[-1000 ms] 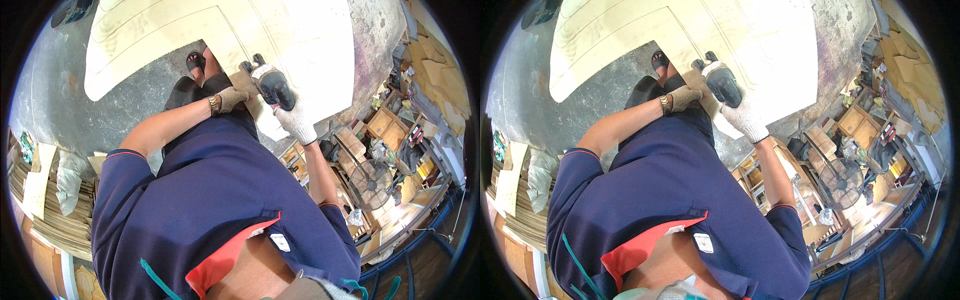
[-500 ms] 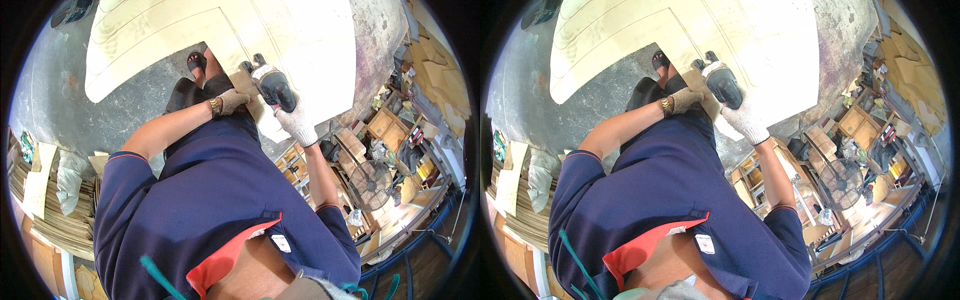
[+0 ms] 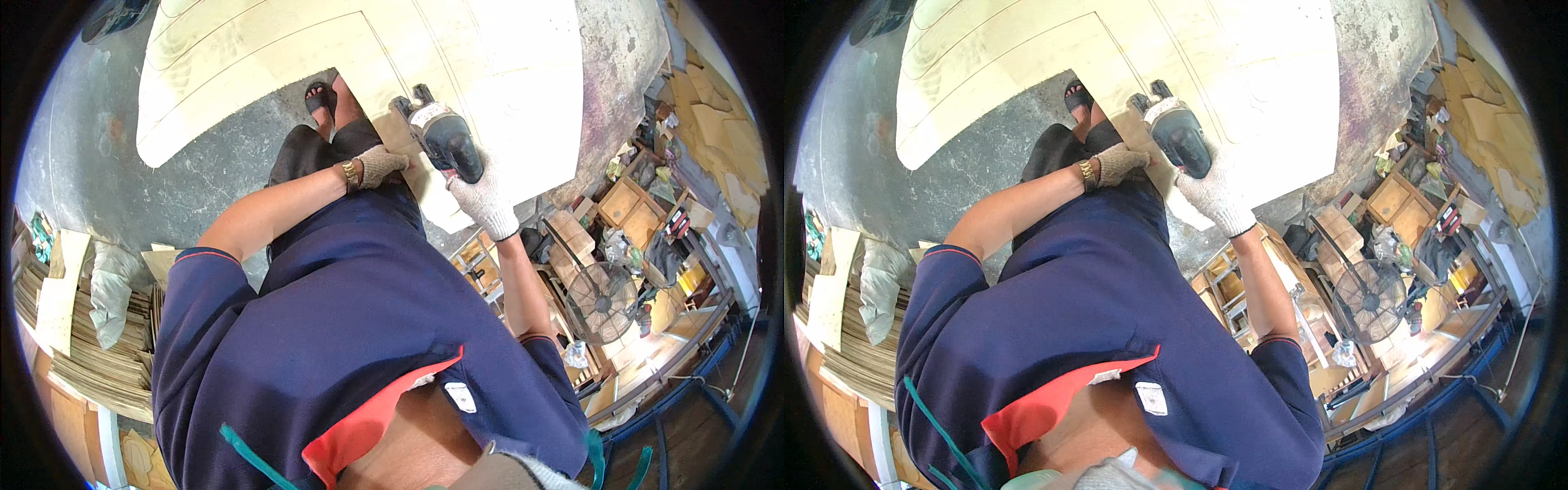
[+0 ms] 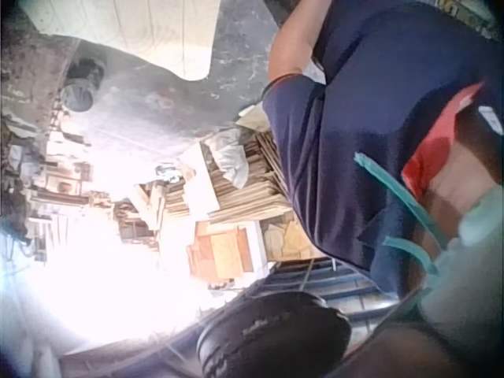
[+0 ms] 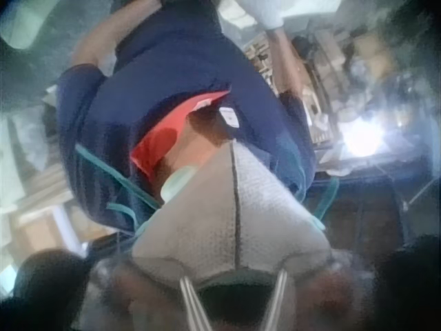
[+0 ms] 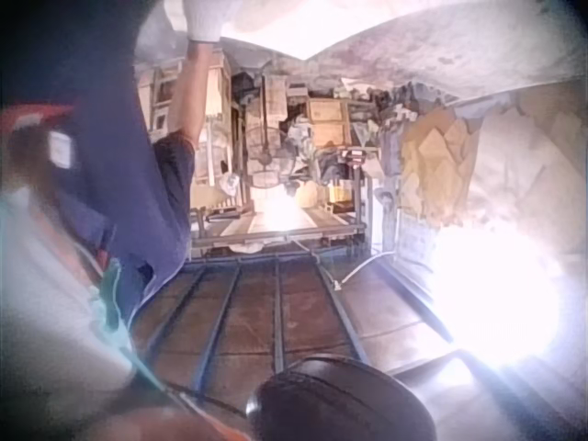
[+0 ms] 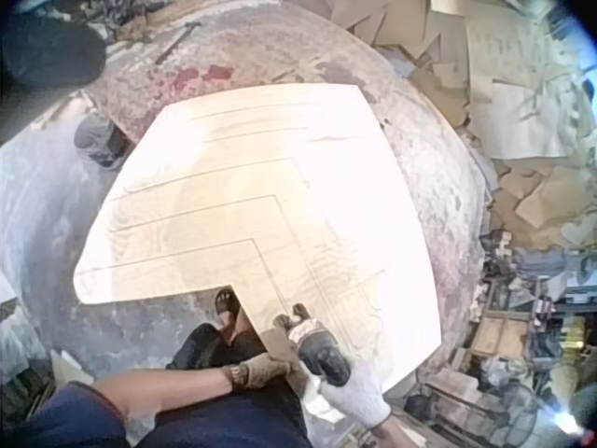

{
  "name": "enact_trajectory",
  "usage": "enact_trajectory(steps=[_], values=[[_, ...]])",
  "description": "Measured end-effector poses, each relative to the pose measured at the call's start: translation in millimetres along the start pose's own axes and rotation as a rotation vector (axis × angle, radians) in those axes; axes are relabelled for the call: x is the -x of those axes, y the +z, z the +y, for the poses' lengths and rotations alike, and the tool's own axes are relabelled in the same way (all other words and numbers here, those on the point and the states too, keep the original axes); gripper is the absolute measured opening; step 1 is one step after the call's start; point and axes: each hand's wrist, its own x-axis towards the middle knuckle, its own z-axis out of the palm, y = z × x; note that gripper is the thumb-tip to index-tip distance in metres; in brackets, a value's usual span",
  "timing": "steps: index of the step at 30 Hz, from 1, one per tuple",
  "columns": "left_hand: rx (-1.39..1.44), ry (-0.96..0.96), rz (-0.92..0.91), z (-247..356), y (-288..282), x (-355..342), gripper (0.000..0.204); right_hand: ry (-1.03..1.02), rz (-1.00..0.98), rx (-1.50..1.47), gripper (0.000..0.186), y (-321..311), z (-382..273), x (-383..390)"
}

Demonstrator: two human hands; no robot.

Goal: The person uses a jigsaw to cut along a marked outline on a large sheet of plywood. They guide the tool steadily along the line, occasionally repositioning the sheet to continue the cut.

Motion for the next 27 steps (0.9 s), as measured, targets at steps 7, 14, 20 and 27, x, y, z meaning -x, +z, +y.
enact_trajectory(steps=[7,14,20,27], values=[[-0.045,-0.03,-0.048,13,1,10,0.025,0.025,-0.044,0.053,0.053,-4,-6,-3],[0.097,-0.037,-0.152,18,-5,12,0.041,0.027,0.019,0.052,0.056,2,-9,-1],[0.176,0.079,-0.239,22,-9,18,0.05,0.049,-0.027,-0.035,0.057,0,-9,-3],[0.124,0.176,-0.28,13,-16,16,0.042,-0.051,0.092,0.006,0.047,6,-15,10]])
